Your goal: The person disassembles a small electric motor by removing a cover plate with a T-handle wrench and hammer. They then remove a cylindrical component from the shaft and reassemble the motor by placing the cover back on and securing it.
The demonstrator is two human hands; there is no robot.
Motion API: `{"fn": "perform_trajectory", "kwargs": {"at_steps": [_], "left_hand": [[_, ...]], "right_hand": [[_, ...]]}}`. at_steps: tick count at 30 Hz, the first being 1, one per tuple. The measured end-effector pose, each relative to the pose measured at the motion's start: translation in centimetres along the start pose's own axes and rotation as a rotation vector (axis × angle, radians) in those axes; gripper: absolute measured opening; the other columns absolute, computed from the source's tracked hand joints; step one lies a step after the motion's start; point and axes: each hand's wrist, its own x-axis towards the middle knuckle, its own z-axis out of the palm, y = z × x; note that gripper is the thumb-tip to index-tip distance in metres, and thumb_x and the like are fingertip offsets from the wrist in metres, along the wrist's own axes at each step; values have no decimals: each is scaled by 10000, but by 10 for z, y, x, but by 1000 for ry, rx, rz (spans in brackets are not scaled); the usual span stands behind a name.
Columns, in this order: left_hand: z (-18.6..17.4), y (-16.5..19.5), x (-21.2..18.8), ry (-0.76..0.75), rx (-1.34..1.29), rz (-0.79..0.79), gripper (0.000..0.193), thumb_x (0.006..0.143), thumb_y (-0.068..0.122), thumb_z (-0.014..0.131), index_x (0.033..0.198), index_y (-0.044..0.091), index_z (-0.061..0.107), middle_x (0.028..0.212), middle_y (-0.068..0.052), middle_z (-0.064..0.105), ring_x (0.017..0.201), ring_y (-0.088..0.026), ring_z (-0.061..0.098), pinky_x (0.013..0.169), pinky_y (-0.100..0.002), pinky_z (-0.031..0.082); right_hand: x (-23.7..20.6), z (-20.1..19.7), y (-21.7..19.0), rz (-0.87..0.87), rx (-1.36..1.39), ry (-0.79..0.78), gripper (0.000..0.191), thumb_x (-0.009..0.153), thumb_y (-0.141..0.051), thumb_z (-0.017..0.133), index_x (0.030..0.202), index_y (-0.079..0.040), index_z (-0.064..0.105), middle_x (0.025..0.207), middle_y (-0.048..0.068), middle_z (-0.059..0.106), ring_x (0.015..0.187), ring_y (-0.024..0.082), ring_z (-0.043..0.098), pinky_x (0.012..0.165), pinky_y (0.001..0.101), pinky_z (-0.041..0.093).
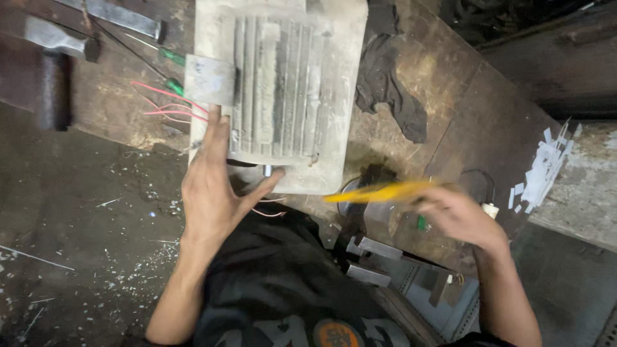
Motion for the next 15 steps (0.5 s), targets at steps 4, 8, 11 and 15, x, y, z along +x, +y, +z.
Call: {"fn": "perform_trajectory", "kwargs": {"at_steps": [4,8,11,15], "left_hand": [[5,8,-14,69,-34,4,1049,812,264,963,1564,-12,286,1600,-299,386,1454,-480,470,1215,-515,418],[11,13,-25,190,-67,-30,1005,791,161,981,1547,21,333,1542,-260,457,1455,-429,481,1243,-496,411],[15,11,-28,238,-83,-24,983,788,123,993,1533,28,359,1529,-235,480,1446,-399,507,1240,-472,436],[18,9,-29,245,-96,-30,969,774,105,996,1516,32,377,1523,-224,491,1437,-385,523,1230,-453,455]], "right_hand": [[-16,17,11,93,300,393,455,1140,-449,426,934,-101,635,712,15,613,573,98,565,475,272,452],[2,24,8,302,348,255,431,1144,-415,445,940,-58,577,726,20,513,586,85,470,502,256,402],[10,-4,-9,376,241,484,343,1035,-384,452,1037,-76,604,756,41,606,581,109,563,480,272,484],[20,-19,-29,64,311,588,389,1186,-327,407,1013,-52,620,782,39,610,629,84,591,557,263,494]]}}
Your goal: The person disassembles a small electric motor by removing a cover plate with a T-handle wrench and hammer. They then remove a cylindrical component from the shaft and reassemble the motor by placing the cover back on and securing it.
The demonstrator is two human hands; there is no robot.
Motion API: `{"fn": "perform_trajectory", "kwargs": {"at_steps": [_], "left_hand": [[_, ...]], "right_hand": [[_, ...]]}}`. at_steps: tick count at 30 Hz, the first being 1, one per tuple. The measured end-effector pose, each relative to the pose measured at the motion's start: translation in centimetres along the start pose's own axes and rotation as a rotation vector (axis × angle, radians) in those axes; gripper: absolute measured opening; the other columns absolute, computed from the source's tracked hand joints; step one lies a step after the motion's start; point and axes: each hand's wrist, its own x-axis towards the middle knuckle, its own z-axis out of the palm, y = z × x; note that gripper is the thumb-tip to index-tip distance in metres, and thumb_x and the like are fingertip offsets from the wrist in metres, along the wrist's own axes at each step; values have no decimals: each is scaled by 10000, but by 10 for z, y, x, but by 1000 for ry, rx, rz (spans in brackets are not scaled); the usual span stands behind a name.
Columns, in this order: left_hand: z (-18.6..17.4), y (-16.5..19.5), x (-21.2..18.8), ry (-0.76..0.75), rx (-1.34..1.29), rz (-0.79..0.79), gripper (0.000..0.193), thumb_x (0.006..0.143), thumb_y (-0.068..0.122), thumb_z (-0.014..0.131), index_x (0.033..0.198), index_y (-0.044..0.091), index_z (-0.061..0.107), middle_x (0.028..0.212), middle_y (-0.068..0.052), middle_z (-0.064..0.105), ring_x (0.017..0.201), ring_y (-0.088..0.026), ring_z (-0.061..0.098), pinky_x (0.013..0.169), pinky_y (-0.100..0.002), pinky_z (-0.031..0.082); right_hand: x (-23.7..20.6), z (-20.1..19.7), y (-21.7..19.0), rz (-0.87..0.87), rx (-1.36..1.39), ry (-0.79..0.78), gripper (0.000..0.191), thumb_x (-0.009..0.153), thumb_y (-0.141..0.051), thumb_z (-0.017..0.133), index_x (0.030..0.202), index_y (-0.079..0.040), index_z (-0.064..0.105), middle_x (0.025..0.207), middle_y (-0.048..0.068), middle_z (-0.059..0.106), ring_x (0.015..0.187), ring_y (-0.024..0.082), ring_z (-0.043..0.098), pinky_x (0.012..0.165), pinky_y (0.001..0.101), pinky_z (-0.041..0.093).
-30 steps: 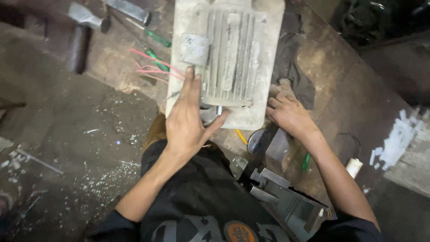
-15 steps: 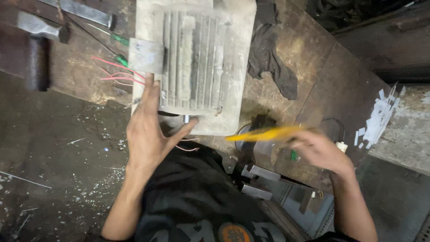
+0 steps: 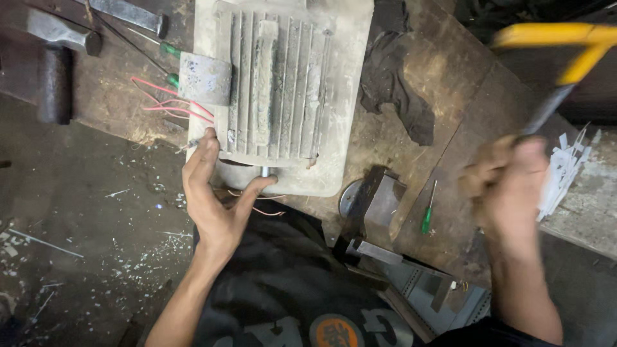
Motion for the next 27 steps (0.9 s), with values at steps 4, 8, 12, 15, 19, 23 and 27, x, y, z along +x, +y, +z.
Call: {"fn": "perform_trajectory", "kwargs": {"at_steps": [4,8,12,15,19,23,27], "left_hand": [[2,0,-1,21,29,-14,982,752,116,1000,1514,31,385,1515,-236,495,1402,-375,539,1179,-434,481],[2,0,-3,5,12,-24,971,765,74,995,1528,44,395,1507,-228,496,1418,-377,539,1171,-427,490],[2,-1,-5,18,6,-17,986,756,54,1000,1531,41,391,1500,-230,494,1410,-365,543,1153,-416,504],[3,-3,-6,17,12,-8,999,737,57,1000,1523,35,385,1485,-233,499,1393,-364,549,1146,-423,507],[2,-5,-5,20,-10,-1,976,764,32,987,1532,53,385,1491,-228,485,1426,-383,535,1181,-427,512],[3,-5,-4,17,6,8,997,736,58,998,1521,48,383,1477,-231,493,1402,-374,545,1156,-417,512],[3,-5,-5,20,5,5,1002,733,44,999,1524,50,385,1472,-226,493,1409,-378,540,1166,-422,510]], "right_hand": [[-3,23,-3,-461,-597,-413,433,1140,-296,364,1015,-24,677,951,106,697,830,194,669,706,353,551],[-11,11,-11,144,-7,32,254,1101,-256,530,997,-41,618,922,101,656,707,191,645,598,349,536],[-8,12,-4,-104,431,-162,423,1192,-282,458,893,-33,622,805,68,629,693,137,615,637,264,514],[-6,24,-1,6,-401,-187,389,1123,-411,476,970,-93,640,792,24,610,670,87,575,585,242,489],[-12,37,-11,80,104,122,406,1161,-427,474,893,-141,577,703,-29,557,559,50,521,438,206,412],[-14,46,-6,162,-180,-270,414,1130,-394,450,892,-85,587,758,4,541,645,69,509,548,235,439],[-12,41,16,318,-163,106,463,1119,-436,423,840,-90,553,660,20,512,520,93,449,440,259,361]]}}
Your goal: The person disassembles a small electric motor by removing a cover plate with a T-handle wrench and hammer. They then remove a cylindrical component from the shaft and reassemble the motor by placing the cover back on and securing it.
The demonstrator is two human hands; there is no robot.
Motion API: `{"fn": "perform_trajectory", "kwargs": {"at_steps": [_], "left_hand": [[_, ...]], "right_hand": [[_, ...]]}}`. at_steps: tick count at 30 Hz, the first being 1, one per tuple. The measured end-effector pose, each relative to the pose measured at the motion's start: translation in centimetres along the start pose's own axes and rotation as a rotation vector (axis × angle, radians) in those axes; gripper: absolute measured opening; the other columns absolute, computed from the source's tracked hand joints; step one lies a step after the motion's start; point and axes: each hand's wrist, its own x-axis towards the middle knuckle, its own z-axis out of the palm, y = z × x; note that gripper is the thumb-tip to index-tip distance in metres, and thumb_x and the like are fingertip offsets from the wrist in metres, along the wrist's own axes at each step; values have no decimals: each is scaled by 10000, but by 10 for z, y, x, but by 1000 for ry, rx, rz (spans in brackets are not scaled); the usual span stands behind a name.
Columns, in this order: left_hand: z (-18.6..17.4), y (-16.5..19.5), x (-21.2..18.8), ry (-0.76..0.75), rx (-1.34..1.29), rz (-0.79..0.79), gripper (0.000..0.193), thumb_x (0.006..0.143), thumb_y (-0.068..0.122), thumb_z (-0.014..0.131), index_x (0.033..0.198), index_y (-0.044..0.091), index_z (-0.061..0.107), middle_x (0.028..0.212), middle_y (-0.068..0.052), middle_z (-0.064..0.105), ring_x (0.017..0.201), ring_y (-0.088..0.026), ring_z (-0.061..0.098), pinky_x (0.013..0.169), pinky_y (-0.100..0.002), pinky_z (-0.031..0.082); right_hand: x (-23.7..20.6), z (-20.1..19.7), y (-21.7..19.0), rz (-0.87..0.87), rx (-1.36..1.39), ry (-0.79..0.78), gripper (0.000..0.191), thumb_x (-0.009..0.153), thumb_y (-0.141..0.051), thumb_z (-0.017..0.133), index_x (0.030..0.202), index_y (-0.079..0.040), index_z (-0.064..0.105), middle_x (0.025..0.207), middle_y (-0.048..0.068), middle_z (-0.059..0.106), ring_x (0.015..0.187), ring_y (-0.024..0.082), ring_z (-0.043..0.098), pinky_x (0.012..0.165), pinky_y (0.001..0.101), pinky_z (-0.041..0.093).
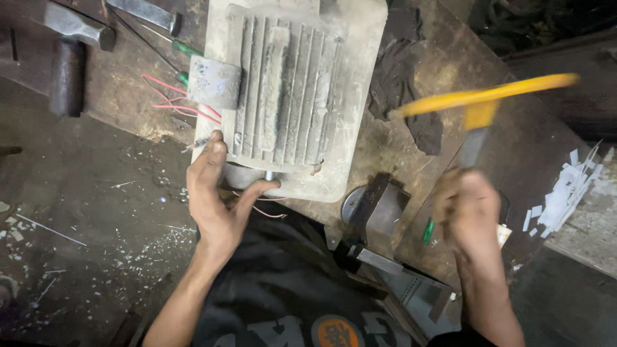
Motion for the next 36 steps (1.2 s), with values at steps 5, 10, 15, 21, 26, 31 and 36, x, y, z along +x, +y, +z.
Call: {"fn": "perform_trajectory", "kwargs": {"at_steps": [5,10,15,21,26,31,36], "left_hand": [[1,-1,-1,-3,-8,-17,998,736,25,991,1529,48,386,1480,-231,489,1406,-380,543,1157,-418,518],[2,-2,0,10,0,25,1003,749,21,998,1539,60,380,1486,-222,499,1406,-374,550,1175,-418,514],[1,-2,0,10,-1,10,1011,714,36,993,1524,59,389,1473,-231,504,1401,-391,544,1164,-438,504],[0,0,0,-5,2,-4,1004,730,51,992,1530,58,384,1487,-231,498,1403,-383,546,1159,-424,510],[-3,6,2,-21,22,-14,1005,731,83,995,1528,50,383,1461,-229,488,1365,-375,537,1141,-437,500],[-7,7,6,-9,60,-6,948,734,153,1004,1460,21,410,1365,-204,503,1296,-372,539,1095,-448,495],[-9,9,11,-35,64,-30,903,740,191,991,1426,2,436,1341,-209,537,1237,-386,560,1056,-446,493]], "right_hand": [[0,-4,18,-194,-119,-316,478,1134,-434,431,840,-102,608,728,-12,554,658,69,530,579,233,461],[2,-1,17,-173,186,-263,425,1079,-437,488,853,-94,598,691,-37,539,582,65,495,508,233,418],[4,5,11,-214,52,-212,397,1105,-391,469,891,-90,615,681,-35,517,611,58,470,528,236,395],[0,9,13,-171,27,-218,367,1112,-313,481,852,-75,582,701,-13,509,575,83,465,491,261,389],[6,-1,24,-305,-29,-29,257,1074,-70,473,856,-55,608,732,20,588,594,117,548,481,280,436],[1,7,28,-322,298,-131,353,1146,-282,454,904,-86,618,682,-33,553,568,69,504,535,235,418],[-4,15,14,-280,-94,-194,366,1102,-349,480,908,-77,629,687,-30,505,597,70,466,522,234,398]]}}
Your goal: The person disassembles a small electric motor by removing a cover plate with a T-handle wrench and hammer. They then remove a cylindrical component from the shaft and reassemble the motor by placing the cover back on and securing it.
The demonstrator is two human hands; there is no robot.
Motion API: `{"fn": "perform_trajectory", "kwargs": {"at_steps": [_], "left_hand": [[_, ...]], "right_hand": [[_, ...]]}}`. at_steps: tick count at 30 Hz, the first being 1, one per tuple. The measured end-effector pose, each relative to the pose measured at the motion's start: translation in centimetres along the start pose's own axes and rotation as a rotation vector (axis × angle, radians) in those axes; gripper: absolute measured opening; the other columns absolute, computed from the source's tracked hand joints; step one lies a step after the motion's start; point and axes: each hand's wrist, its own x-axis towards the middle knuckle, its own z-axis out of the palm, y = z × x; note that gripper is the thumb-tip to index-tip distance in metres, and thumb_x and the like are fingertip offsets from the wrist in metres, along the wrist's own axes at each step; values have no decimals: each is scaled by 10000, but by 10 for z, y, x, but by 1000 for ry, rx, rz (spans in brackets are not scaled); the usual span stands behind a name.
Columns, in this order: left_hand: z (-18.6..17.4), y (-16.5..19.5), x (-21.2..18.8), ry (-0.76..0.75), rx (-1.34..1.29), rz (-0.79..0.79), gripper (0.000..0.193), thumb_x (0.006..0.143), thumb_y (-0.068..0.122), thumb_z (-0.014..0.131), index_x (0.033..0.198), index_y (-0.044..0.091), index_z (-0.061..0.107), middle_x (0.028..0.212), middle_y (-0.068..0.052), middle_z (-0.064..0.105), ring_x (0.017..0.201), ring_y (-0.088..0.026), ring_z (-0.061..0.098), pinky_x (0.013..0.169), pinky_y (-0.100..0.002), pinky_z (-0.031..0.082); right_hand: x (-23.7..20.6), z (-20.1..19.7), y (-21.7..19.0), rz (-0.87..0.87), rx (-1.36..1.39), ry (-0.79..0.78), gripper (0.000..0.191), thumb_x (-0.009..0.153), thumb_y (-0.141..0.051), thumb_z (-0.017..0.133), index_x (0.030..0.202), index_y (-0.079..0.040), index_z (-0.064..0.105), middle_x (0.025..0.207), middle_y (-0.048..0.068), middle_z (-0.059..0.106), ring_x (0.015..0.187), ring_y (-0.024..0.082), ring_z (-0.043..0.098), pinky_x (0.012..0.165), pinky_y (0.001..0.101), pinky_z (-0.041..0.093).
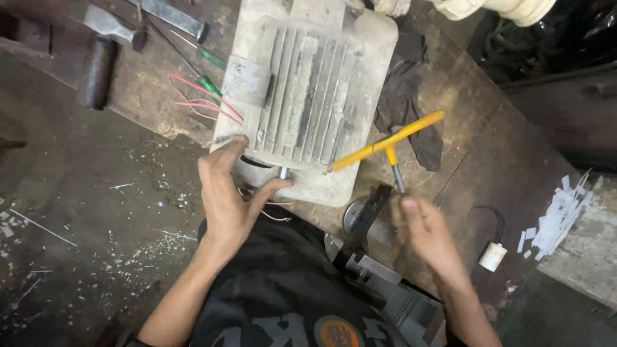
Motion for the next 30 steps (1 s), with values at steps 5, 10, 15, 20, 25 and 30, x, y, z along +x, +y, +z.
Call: {"fn": "perform_trajectory", "kwargs": {"at_steps": [5,10,15,20,25,30], "left_hand": [[1,0,6,-3,9,28,865,734,231,971,1402,15,464,1313,-194,577,1206,-386,573,1029,-458,493],[-18,-24,9,-99,7,149,692,805,315,896,1341,39,557,1265,-178,636,1135,-364,619,950,-444,508],[-70,-93,53,162,522,-65,268,1058,205,787,1189,60,604,1188,-168,644,1101,-370,627,999,-470,519],[-85,-156,105,51,714,-269,642,927,384,792,1314,-56,531,1306,-244,553,1103,-447,570,877,-541,494],[-78,-170,112,46,621,-245,477,1038,344,725,1260,-47,568,1257,-259,576,1136,-460,578,932,-520,508],[-106,-119,55,-38,162,-370,355,1068,288,663,1145,-50,586,1043,-257,567,966,-441,574,843,-520,468]], "right_hand": [[6,-29,11,29,425,367,447,1182,-408,460,856,-106,502,659,-35,451,516,63,393,449,237,316],[38,-33,60,321,166,375,379,1133,-392,461,920,-102,579,673,-27,472,523,84,399,451,269,309],[54,-1,82,429,-86,100,454,1091,-393,493,917,-23,692,692,65,594,588,162,532,549,330,436],[57,-2,53,-192,-1069,277,287,985,-326,680,1009,-43,723,916,205,690,831,385,662,746,460,525],[37,3,-41,-280,-762,402,147,1061,-119,644,1158,-17,688,1102,208,690,1017,384,681,880,464,541],[1,74,-140,-665,-350,-168,159,946,-159,662,1098,-119,685,1125,72,770,1054,294,735,909,401,584]]}}
